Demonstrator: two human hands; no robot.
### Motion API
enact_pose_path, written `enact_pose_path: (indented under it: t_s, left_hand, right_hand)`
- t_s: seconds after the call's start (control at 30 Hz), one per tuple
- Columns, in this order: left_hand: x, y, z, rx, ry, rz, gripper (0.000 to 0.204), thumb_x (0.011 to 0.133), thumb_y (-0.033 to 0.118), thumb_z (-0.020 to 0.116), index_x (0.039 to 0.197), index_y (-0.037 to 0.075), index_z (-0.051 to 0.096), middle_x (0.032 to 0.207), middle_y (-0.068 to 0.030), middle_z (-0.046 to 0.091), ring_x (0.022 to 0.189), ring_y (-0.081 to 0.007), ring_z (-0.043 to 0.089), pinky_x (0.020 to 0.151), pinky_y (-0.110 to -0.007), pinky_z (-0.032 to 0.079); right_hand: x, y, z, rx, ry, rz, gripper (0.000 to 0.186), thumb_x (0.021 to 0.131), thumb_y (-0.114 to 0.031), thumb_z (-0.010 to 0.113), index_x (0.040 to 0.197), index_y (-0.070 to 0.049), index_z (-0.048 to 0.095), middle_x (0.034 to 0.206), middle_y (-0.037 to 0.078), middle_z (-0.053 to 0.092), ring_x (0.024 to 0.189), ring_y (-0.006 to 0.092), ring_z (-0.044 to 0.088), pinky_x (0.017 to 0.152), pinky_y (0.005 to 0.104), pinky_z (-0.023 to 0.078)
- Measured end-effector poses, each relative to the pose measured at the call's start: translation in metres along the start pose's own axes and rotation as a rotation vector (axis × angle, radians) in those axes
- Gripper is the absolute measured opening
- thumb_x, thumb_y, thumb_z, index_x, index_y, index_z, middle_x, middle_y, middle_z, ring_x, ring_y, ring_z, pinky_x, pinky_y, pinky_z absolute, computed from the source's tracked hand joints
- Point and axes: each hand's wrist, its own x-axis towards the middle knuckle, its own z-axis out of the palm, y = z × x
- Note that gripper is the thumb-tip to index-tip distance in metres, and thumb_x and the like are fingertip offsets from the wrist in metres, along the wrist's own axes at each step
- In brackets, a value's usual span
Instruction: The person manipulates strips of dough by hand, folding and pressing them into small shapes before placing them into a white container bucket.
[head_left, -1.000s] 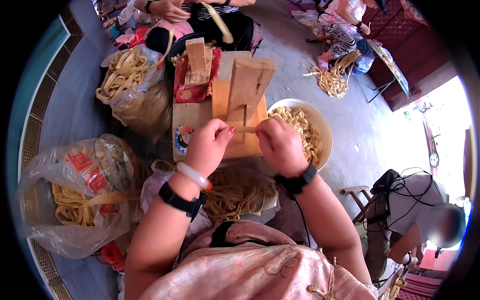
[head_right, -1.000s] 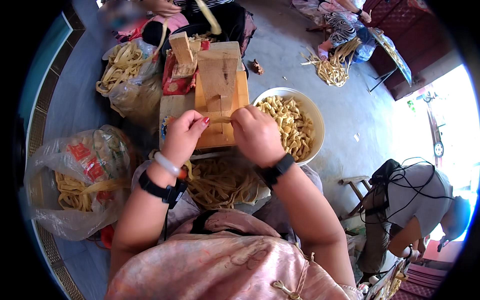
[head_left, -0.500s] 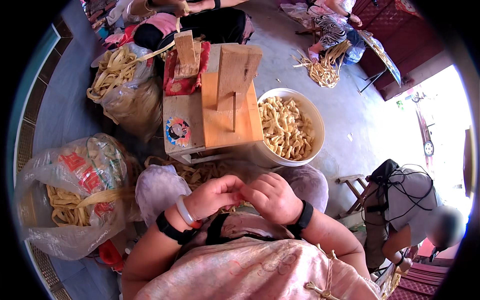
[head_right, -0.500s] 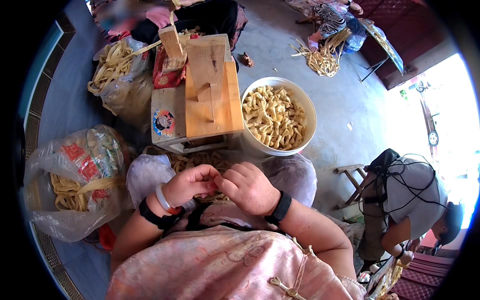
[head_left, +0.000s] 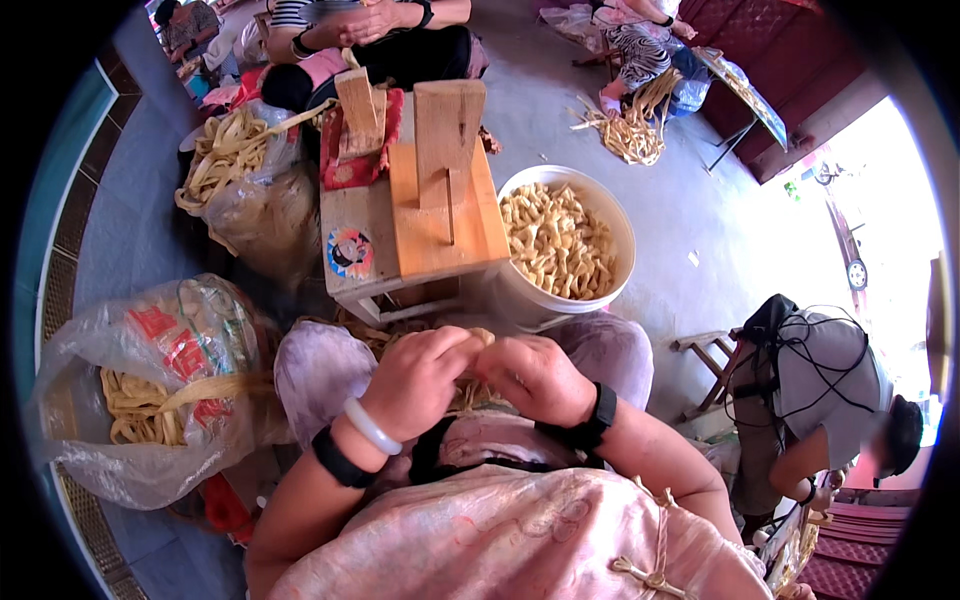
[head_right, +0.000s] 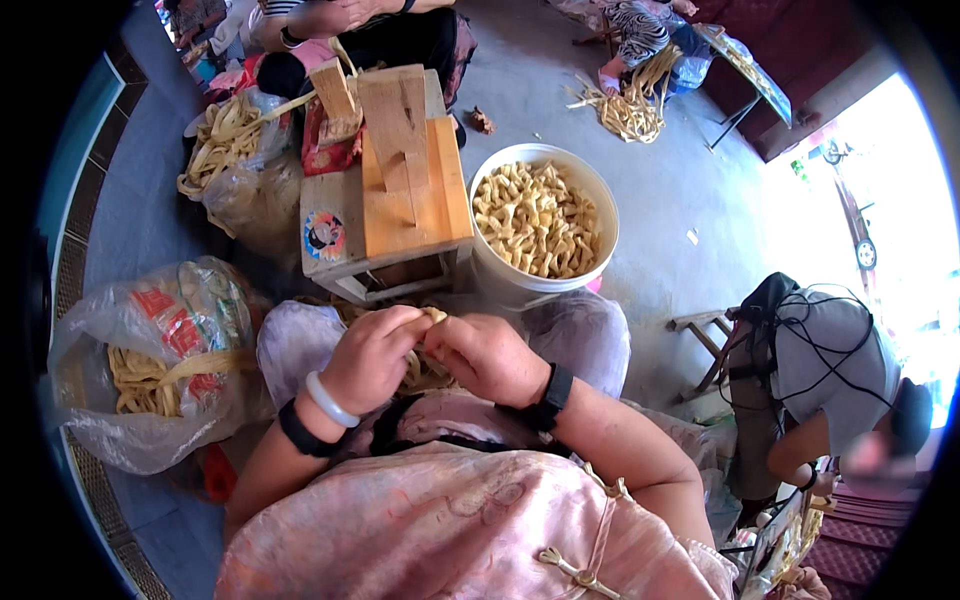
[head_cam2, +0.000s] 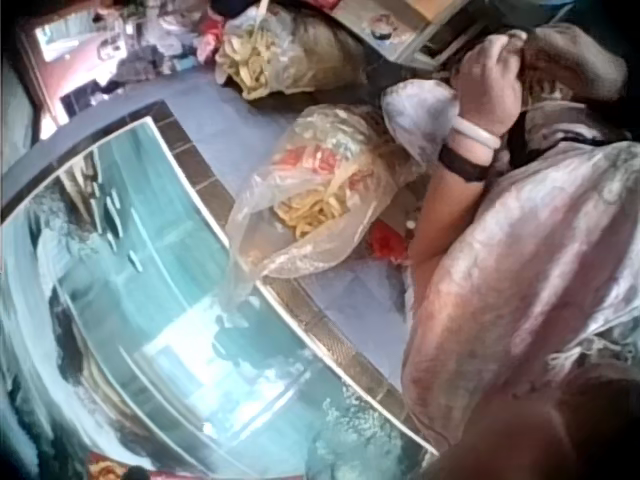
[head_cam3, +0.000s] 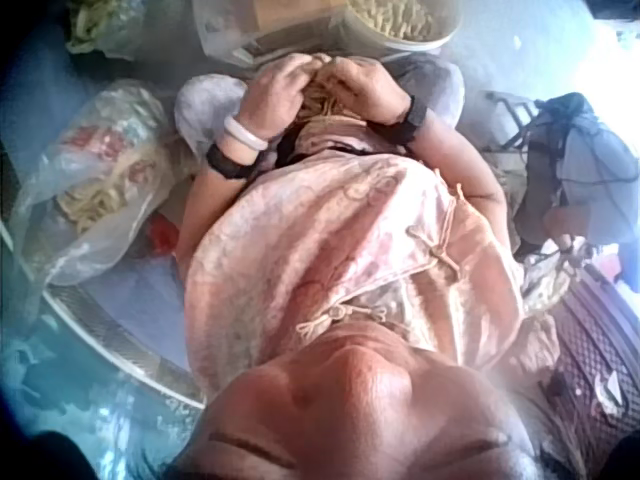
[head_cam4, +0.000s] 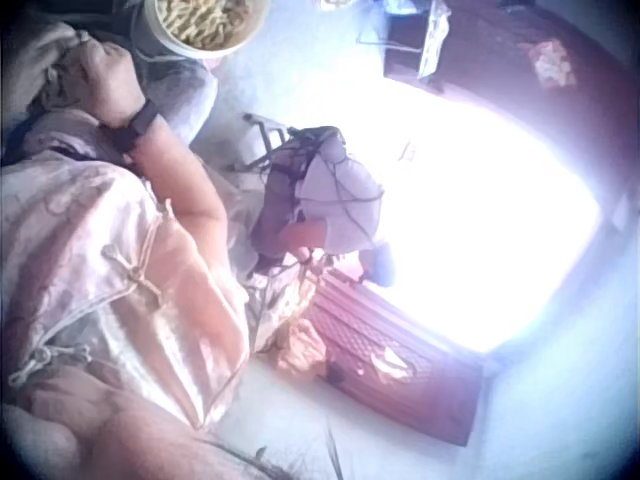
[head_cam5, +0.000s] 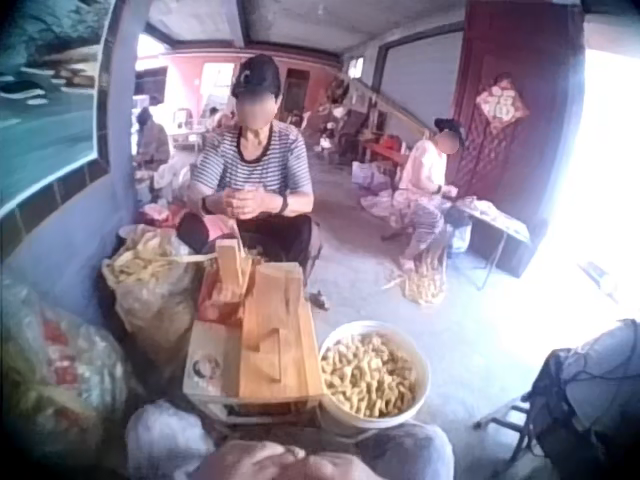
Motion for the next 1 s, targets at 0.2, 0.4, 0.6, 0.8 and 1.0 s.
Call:
enact_pose_path:
  t_s: [0.2,0.4,0.6,0.8,1.0]
  left_hand:
    - [-0.001,-0.015,0.01,-1.01,-0.372,-0.486,0.016,0.088,0.005,0.056,0.103,0.001,0.055,0.095,-0.0027,0.062,0.078,-0.0121,0.059,0.07,-0.029,0.048]
    - [0.003,-0.014,0.01,-1.298,-0.218,-0.63,0.029,0.085,0.002,0.064,0.11,0.004,0.049,0.093,-0.0052,0.062,0.078,-0.0184,0.063,0.068,-0.031,0.049]
    - [-0.006,-0.002,0.001,-0.026,0.034,-0.082,0.04,0.075,0.001,0.07,0.111,0.008,0.053,0.096,-0.0117,0.065,0.088,-0.0328,0.063,0.075,-0.042,0.049]
    - [-0.006,-0.017,0.012,-0.142,0.12,-0.136,0.031,0.077,0.0,0.068,0.106,0.005,0.059,0.096,-0.009,0.063,0.087,-0.0282,0.062,0.076,-0.034,0.049]
    - [-0.019,-0.032,0.015,-1.326,-0.019,-0.708,0.028,0.088,0.004,0.065,0.116,0.002,0.058,0.1,-0.001,0.061,0.092,-0.0123,0.058,0.081,-0.025,0.046]
  right_hand:
    - [0.007,0.006,0.0,-0.342,0.06,-0.274,0.018,0.075,-0.002,0.066,0.092,-0.005,0.06,0.082,0.008,0.063,0.065,0.0283,0.057,0.061,0.0379,0.047]
    - [0.017,0.026,0.014,1.261,0.248,0.663,0.004,0.093,-0.009,0.06,0.096,-0.006,0.062,0.087,0.004,0.067,0.068,0.0114,0.06,0.058,0.0225,0.045]
    - [0.015,0.024,0.005,1.304,0.031,0.774,0.011,0.092,-0.01,0.059,0.101,-0.002,0.058,0.092,0.005,0.064,0.078,0.0131,0.061,0.069,0.0256,0.051]
    - [0.023,-0.012,0.018,-0.143,0.14,0.175,0.027,0.077,0.003,0.062,0.103,-0.002,0.054,0.084,0.016,0.059,0.074,0.0312,0.061,0.066,0.0359,0.05]
    - [0.014,0.017,0.028,-0.141,0.285,0.147,0.022,0.076,0.005,0.065,0.095,-0.003,0.058,0.08,0.007,0.059,0.069,0.0193,0.059,0.06,0.0294,0.048]
